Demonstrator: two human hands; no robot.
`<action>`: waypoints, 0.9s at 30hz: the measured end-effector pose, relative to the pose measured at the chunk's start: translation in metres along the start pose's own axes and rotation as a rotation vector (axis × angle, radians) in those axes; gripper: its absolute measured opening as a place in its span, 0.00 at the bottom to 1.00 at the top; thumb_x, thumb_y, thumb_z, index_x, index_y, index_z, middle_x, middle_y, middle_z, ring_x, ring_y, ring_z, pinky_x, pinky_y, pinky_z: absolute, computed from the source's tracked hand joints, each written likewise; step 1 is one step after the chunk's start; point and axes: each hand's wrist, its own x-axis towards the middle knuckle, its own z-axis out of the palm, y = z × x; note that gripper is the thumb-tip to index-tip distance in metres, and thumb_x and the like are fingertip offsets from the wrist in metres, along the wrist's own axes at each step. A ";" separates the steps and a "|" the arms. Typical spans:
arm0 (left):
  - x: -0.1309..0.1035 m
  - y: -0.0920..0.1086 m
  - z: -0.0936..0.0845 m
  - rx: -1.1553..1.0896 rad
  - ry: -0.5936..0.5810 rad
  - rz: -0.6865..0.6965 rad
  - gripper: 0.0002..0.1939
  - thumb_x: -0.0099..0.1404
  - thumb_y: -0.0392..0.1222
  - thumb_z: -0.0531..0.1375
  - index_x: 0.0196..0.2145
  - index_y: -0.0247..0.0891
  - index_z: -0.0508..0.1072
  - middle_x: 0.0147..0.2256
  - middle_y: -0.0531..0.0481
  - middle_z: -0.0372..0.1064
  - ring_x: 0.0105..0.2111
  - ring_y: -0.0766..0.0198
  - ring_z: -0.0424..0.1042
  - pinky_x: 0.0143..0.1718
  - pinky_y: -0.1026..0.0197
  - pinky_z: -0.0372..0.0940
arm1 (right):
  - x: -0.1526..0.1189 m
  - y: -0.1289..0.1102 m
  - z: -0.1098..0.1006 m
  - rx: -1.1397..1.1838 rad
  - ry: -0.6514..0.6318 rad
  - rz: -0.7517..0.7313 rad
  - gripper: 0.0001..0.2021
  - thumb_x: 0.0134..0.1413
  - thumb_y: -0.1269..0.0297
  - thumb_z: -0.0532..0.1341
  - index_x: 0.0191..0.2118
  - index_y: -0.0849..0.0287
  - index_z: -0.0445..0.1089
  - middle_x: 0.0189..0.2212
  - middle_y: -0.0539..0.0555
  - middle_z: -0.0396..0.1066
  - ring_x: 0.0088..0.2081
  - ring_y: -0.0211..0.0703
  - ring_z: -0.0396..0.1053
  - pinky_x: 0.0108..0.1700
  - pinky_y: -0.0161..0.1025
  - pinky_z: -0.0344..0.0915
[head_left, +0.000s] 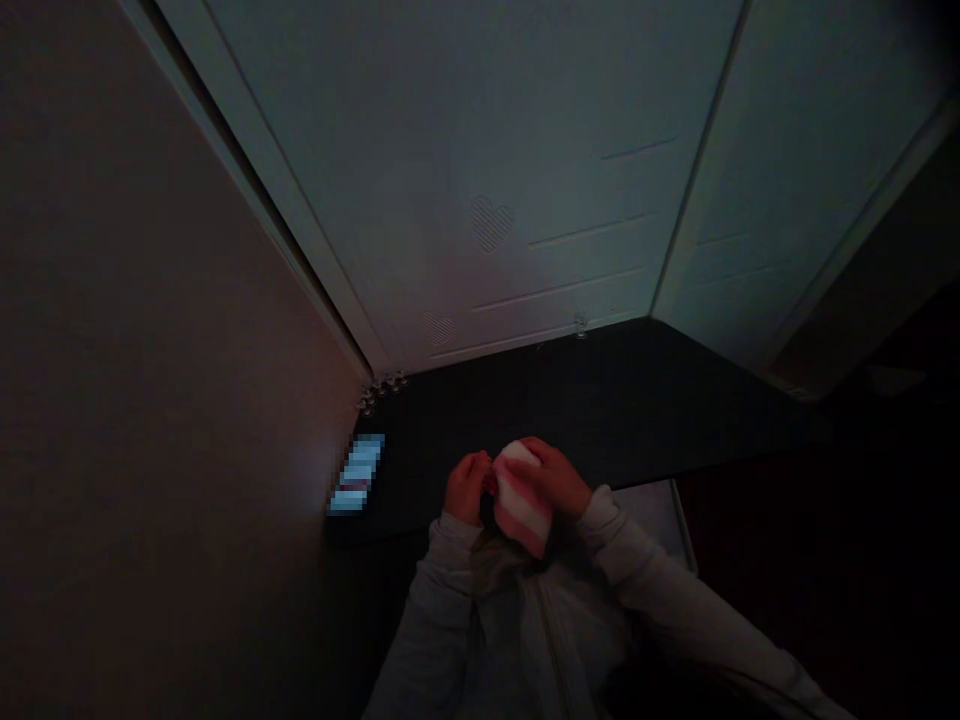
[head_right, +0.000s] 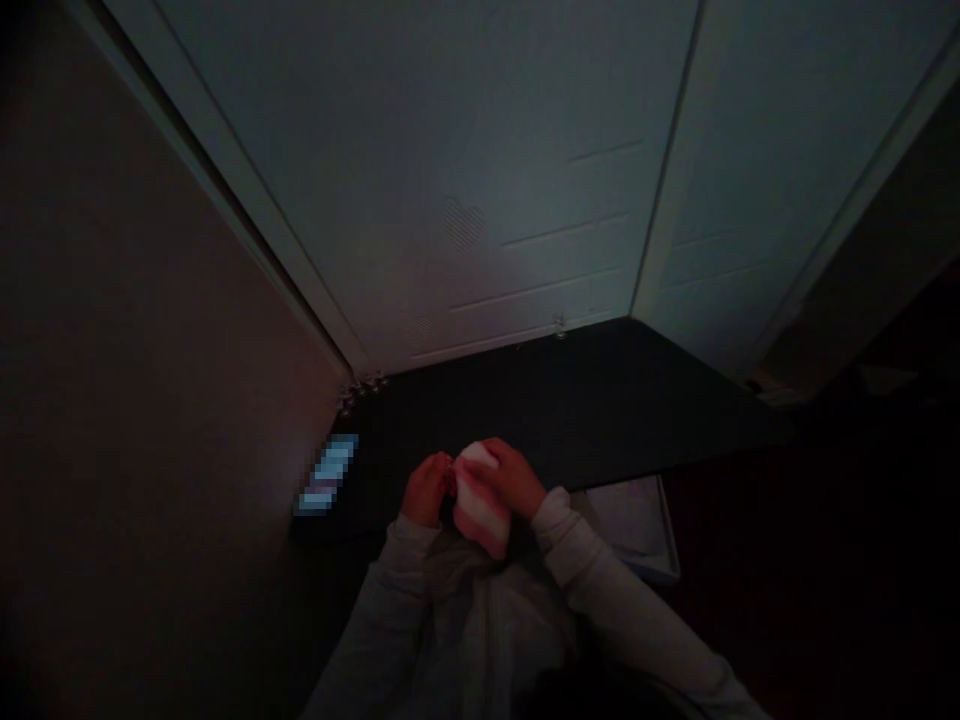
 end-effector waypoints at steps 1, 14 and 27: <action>0.000 0.000 0.000 -0.001 -0.002 -0.002 0.16 0.51 0.53 0.54 0.24 0.35 0.64 0.17 0.57 0.59 0.16 0.72 0.58 0.17 0.68 0.54 | 0.000 0.000 0.000 -0.005 0.000 0.002 0.11 0.42 0.61 0.57 0.33 0.60 0.65 0.29 0.51 0.65 0.33 0.39 0.62 0.35 0.35 0.59; 0.003 -0.004 -0.002 -0.071 0.023 -0.014 0.18 0.50 0.55 0.54 0.23 0.34 0.62 0.15 0.57 0.59 0.13 0.73 0.58 0.14 0.68 0.53 | 0.000 0.004 0.001 0.024 -0.010 -0.047 0.13 0.42 0.61 0.58 0.37 0.60 0.66 0.39 0.54 0.64 0.41 0.41 0.61 0.44 0.37 0.56; 0.000 -0.003 -0.004 -0.093 -0.039 0.038 0.18 0.51 0.45 0.58 0.39 0.36 0.62 0.22 0.53 0.65 0.20 0.71 0.63 0.22 0.67 0.58 | 0.000 0.002 0.000 0.050 0.015 0.054 0.13 0.45 0.59 0.54 0.36 0.61 0.66 0.32 0.53 0.67 0.35 0.40 0.63 0.36 0.36 0.59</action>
